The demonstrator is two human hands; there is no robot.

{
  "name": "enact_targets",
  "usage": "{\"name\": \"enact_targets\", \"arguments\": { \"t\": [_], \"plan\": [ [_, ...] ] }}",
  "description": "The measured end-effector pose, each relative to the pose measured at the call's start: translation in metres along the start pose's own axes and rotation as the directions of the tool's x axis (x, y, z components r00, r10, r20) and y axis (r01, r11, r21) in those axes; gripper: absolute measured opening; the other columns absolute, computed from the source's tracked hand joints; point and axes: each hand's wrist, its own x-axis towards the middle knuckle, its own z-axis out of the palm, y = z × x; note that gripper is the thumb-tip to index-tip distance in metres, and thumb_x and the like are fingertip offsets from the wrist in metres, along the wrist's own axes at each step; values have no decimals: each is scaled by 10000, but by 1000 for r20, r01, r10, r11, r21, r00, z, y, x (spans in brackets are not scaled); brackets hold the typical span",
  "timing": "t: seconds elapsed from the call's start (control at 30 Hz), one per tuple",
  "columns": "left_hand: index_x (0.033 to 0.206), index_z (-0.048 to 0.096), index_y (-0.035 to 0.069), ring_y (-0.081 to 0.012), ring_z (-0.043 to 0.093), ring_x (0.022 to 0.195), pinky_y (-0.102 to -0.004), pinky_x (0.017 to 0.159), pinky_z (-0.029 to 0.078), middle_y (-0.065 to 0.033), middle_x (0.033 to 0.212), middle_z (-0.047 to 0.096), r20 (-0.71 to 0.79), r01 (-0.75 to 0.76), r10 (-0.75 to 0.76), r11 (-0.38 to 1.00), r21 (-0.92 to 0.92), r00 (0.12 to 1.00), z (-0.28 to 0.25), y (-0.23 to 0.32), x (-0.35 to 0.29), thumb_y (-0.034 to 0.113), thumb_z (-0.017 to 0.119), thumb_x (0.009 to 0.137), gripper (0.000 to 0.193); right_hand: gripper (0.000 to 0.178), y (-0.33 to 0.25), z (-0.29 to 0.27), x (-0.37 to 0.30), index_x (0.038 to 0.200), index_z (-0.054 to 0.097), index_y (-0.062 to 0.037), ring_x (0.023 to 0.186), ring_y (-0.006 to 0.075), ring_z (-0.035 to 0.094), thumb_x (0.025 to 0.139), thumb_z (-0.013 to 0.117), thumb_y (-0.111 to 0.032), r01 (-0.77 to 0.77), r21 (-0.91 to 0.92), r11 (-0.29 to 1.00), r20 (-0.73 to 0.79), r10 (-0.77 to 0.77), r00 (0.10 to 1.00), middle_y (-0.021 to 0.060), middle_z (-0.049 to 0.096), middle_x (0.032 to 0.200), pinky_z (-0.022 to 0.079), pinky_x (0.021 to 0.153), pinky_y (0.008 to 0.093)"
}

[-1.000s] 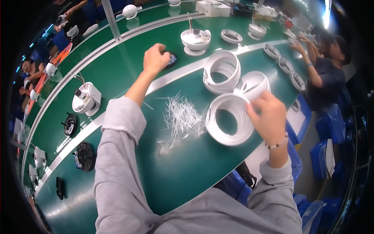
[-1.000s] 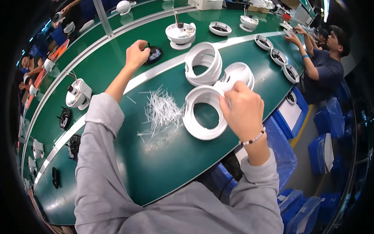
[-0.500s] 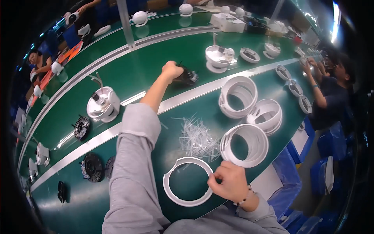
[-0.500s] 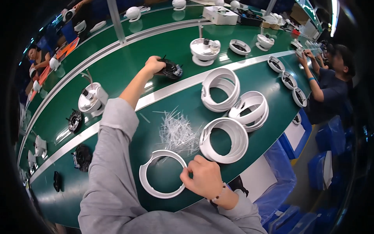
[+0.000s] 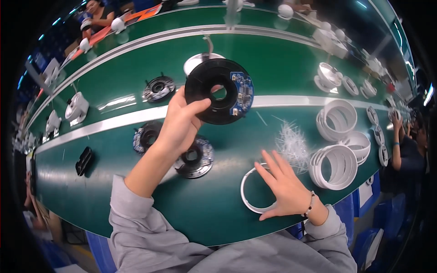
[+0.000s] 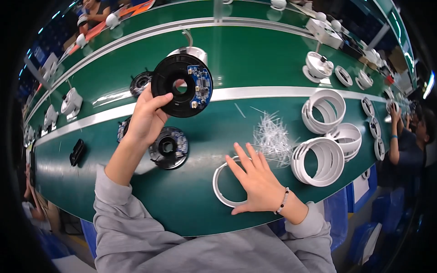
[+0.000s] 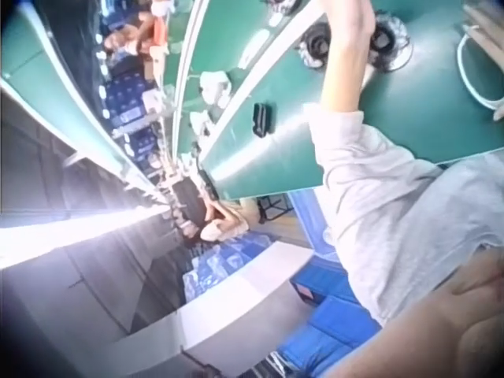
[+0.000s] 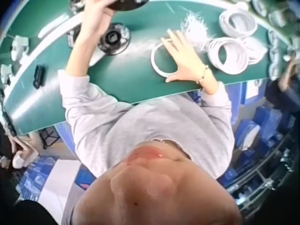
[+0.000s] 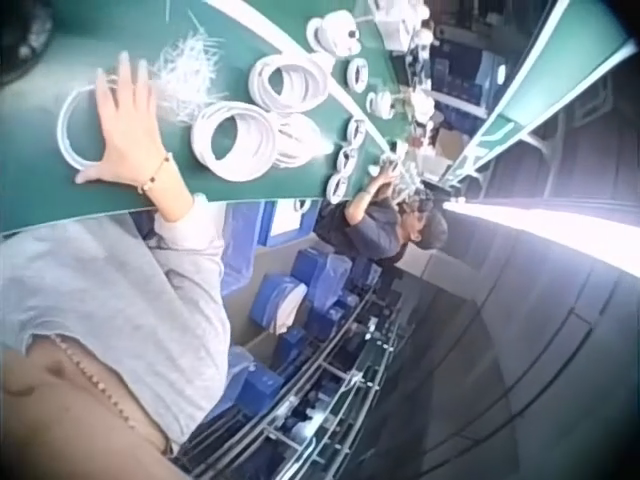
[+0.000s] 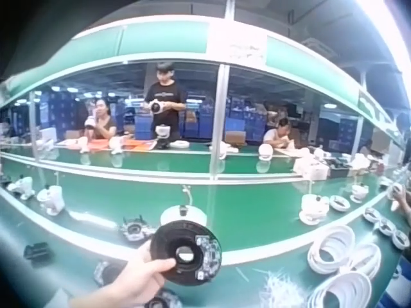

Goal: Assemble circular plastic housings onto mechanical components on a factory production line.

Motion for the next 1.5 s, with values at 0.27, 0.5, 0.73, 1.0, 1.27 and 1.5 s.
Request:
{"name": "enact_targets", "arguments": {
  "t": [0.27, 0.5, 0.73, 1.0, 1.27, 1.5],
  "plan": [
    [1120, 425, -31, -202, 516, 983, -351, 877, 398, -124, 1077, 518, -8, 164, -175, 937, -309, 985, -20, 2, -16, -31, 503, 742, 386, 1100, -9, 9, 7, 1277, 191, 59, 1188, 427, 243, 467, 776, -401, -31, 37, 999, 83, 28, 996, 247, 244, 1296, 271, 941, 459],
    [1172, 390, 3, -198, 487, 1034, -330, 885, 407, -108, 1128, 481, -62, 39, -55, 971, -237, 997, -12, -8, -22, -95, 443, 725, 461, 1098, 5, -14, 34, 1304, 157, 56, 1178, 297, 345, 465, 756, -319, 369, 605, 705, -630, 140, 764, 214, 258, 1317, 262, 975, 365],
    [1181, 383, 16, -228, 461, 1057, -381, 876, 399, -133, 1096, 490, 74, 257, -246, 915, -312, 966, -22, -17, -44, -50, 466, 677, 515, 1075, -25, -45, 116, 1299, 189, 34, 1156, 440, 276, 438, 757, -268, 358, -26, 933, -687, -277, 672, 300, 209, 1301, 238, 958, 446],
    [1264, 310, 24, -276, 415, 1111, -424, 961, 305, -151, 1238, 393, 408, 381, -133, 688, -618, 903, -38, -15, -43, 522, 325, 809, 674, 1105, -30, -40, 123, 1294, 116, 87, 1205, 430, 220, 471, 745, -298, 510, 174, 842, -528, -357, 770, 278, 210, 1307, 204, 995, 427],
    [1223, 367, 73, -276, 464, 1047, -495, 857, 407, -123, 1127, 462, 263, 303, -191, 811, -501, 946, -55, -9, -46, 388, 383, 833, 501, 1088, -51, -32, 130, 1325, 137, -15, 1213, 483, 144, 496, 752, -358, 252, 95, 963, -486, -175, 856, 305, 156, 1320, 152, 970, 537],
    [1220, 360, 49, -323, 461, 1056, -559, 859, 379, -160, 1156, 453, 374, 351, -122, 685, -638, 919, -74, -7, -53, 355, 399, 792, 528, 1139, -63, -14, 146, 1297, 163, 61, 1219, 413, 217, 484, 768, -459, 294, 105, 950, -643, -160, 749, 273, 193, 1326, 208, 987, 439]
  ]
}}
